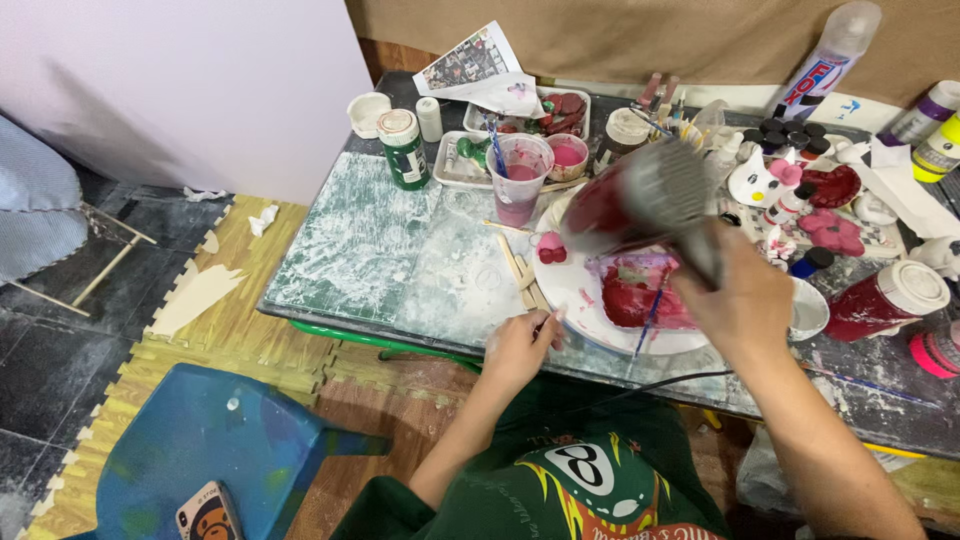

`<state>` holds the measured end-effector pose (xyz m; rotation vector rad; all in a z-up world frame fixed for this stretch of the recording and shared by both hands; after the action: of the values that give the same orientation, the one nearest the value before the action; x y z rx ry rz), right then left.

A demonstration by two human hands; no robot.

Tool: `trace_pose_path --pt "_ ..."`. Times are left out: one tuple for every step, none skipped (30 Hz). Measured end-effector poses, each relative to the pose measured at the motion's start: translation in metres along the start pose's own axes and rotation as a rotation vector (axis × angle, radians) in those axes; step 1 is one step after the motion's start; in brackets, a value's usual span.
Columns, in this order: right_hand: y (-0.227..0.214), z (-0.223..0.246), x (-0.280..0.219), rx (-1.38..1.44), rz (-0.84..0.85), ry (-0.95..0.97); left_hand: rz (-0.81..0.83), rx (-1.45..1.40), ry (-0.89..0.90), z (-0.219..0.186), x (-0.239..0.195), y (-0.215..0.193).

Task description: The person paints a small pink figurine and a red heart-shaped object using a paintbrush and red paint. They use a hairdryer to dry the paint between applications and switch between the two objects.

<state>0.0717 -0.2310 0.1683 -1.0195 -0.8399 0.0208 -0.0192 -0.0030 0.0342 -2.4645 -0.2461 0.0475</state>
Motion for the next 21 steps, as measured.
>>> trace_pose_path --pt "-0.004 -0.006 -0.004 0.032 -0.07 0.038 0.0 0.005 0.005 -0.002 -0.001 0.0" --pt "-0.008 -0.01 -0.007 0.112 -0.112 0.07 0.011 -0.001 -0.006 -0.002 -0.002 -0.002" --pt "-0.011 -0.012 -0.01 0.193 -0.154 0.1 0.02 -0.007 -0.016 -0.002 -0.003 -0.008" --pt "-0.014 -0.013 -0.012 0.275 -0.196 0.129 0.029 -0.013 -0.027 -0.004 -0.004 -0.015" --pt "-0.016 -0.012 -0.014 0.45 -0.179 0.185 -0.023 -0.063 0.005 -0.008 -0.005 -0.022" --pt "-0.017 -0.009 -0.017 0.625 -0.16 0.24 -0.075 -0.113 0.037 -0.014 -0.006 -0.029" --pt "-0.016 -0.003 -0.02 0.801 -0.137 0.295 -0.126 -0.162 0.068 -0.02 -0.008 -0.037" --pt "-0.009 0.005 -0.023 0.893 -0.09 0.359 -0.138 -0.295 0.214 -0.028 -0.01 -0.044" --pt "0.002 0.019 -0.029 0.984 -0.043 0.425 -0.145 -0.427 0.361 -0.035 -0.014 -0.05" --pt "0.014 0.033 -0.035 1.075 0.006 0.491 -0.148 -0.559 0.509 -0.042 -0.016 -0.055" --pt "0.026 0.05 -0.04 0.912 -0.019 0.287 -0.165 -0.671 0.504 -0.047 -0.015 -0.056" --pt "0.04 0.07 -0.045 0.745 -0.039 0.086 -0.182 -0.783 0.498 -0.051 -0.014 -0.053" --pt "0.059 0.092 -0.049 0.883 0.024 0.148 -0.2 -0.894 0.495 -0.052 -0.012 -0.051" --pt "0.074 0.111 -0.052 1.019 0.087 0.21 -0.273 -0.952 0.371 -0.048 -0.011 -0.051" --pt "0.08 0.121 -0.054 1.077 0.217 0.183 -0.339 -1.008 0.241 -0.041 -0.009 -0.051" --pt "0.083 0.13 -0.056 1.131 0.347 0.155 -0.398 -1.059 0.107 -0.033 -0.007 -0.051" --pt "0.084 0.136 -0.057 1.184 0.48 0.126 -0.432 -1.042 0.037 -0.021 -0.007 -0.055" --pt "0.081 0.133 -0.053 1.036 0.365 0.05 -0.466 -1.024 -0.033 -0.006 -0.007 -0.062" --pt "0.078 0.125 -0.045 0.884 0.249 -0.026 -0.499 -1.005 -0.099 0.01 -0.005 -0.07" --pt "0.075 0.117 -0.036 0.73 0.134 -0.098 -0.529 -1.017 -0.145 0.024 -0.001 -0.075" --pt "0.073 0.107 -0.028 0.715 0.124 0.046 -0.559 -1.028 -0.193 0.039 0.004 -0.079"
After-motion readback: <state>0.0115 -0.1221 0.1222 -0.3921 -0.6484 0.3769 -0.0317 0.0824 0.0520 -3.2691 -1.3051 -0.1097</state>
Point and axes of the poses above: each hand's wrist, its own x-axis towards the middle knuckle, its own y-axis out of the palm, z = x × y, the point moved 1 cm from there along x, towards the middle knuckle, and after that the axes turned 10 degrees about x, right-handed, at the moved point
